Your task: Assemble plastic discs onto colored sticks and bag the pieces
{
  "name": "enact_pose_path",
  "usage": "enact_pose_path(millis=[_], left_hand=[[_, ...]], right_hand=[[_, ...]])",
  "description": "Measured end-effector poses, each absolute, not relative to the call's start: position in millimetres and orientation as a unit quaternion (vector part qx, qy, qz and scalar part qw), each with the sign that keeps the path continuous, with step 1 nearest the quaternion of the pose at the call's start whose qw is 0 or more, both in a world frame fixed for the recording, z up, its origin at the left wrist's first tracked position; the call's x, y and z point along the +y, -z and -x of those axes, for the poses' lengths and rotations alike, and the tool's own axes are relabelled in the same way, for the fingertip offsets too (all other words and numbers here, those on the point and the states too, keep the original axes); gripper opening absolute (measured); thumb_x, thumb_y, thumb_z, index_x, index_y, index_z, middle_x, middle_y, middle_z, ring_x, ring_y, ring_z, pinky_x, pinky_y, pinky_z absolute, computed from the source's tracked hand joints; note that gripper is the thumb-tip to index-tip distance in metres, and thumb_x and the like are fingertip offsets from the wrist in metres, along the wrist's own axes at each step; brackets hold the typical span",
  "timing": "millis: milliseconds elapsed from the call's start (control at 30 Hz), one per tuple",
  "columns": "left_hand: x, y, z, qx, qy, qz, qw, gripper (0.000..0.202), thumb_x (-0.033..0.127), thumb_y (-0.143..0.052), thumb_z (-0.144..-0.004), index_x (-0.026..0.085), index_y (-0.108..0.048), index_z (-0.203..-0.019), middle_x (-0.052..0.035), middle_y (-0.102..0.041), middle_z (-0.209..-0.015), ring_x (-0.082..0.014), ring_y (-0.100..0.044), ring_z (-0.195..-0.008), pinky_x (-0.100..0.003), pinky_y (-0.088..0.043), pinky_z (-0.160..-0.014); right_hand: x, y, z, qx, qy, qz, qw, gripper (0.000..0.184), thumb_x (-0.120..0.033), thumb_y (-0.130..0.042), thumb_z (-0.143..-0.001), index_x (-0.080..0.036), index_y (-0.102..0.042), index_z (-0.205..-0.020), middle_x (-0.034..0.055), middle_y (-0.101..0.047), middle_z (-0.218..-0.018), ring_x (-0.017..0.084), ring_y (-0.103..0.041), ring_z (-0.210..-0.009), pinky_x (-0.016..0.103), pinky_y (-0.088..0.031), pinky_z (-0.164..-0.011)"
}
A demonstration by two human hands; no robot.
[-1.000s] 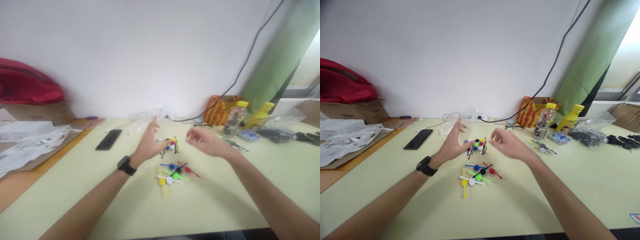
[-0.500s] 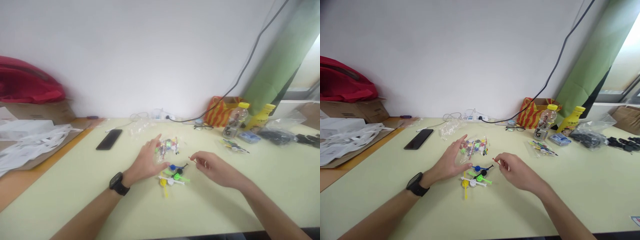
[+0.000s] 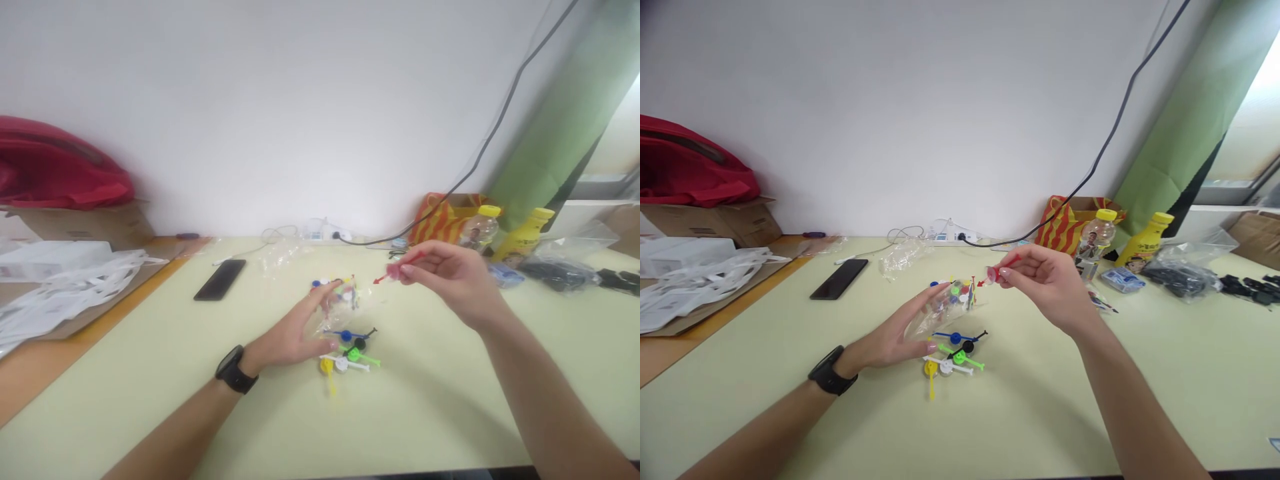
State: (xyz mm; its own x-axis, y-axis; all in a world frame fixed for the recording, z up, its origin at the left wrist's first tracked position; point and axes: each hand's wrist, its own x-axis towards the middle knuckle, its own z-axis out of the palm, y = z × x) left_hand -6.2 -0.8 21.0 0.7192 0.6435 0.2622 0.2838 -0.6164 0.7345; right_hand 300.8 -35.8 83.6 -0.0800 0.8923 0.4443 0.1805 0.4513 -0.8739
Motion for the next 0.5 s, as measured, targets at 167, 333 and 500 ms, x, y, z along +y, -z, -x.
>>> enact_pose_path(millis=[167,333,500], left_hand=[[-3,-28,6,0.281,-0.235,-0.842,0.395,0.089,0.047,-0.074,-0.09,0.032,-0.025,-0.163,-0.0083,-0.03,-0.168,-0.0385,-0.032,-0.15,-0.053,-0.034,-0.119],[-2,-30,8,0.293,-0.224,-0.828,0.422,0.085,0.048,-0.074,-0.09,0.034,-0.029,-0.161,-0.0064,-0.032,-0.168,-0.0368,-0.031,-0.151,-0.051,-0.033,-0.12],[0,-28,7,0.309,-0.221,-0.816,0.436,0.085,0.048,-0.074,-0.089,0.034,-0.031,-0.161,-0.0073,-0.036,-0.165,-0.0374,-0.034,-0.149,-0.052,-0.035,-0.119]], right_hand=[[-25,-89,-288,-0.703,-0.353,0.438,0.435,0.02,-0.036,-0.077,-0.088,-0.018,-0.072,-0.091,0.0088,-0.078,-0.087,0.022,-0.074,-0.08,0.032,-0.06,-0.07],[-9,-89,-281,-0.732,-0.317,0.481,0.363,0.017,-0.033,-0.074,-0.086,-0.017,-0.071,-0.084,0.0054,-0.073,-0.074,0.018,-0.067,-0.067,0.027,-0.051,-0.057],[5,-82,-278,-0.767,-0.265,0.494,0.312,0.014,-0.032,-0.072,-0.085,-0.019,-0.07,-0.084,0.0016,-0.068,-0.07,0.016,-0.062,-0.064,0.026,-0.047,-0.056]])
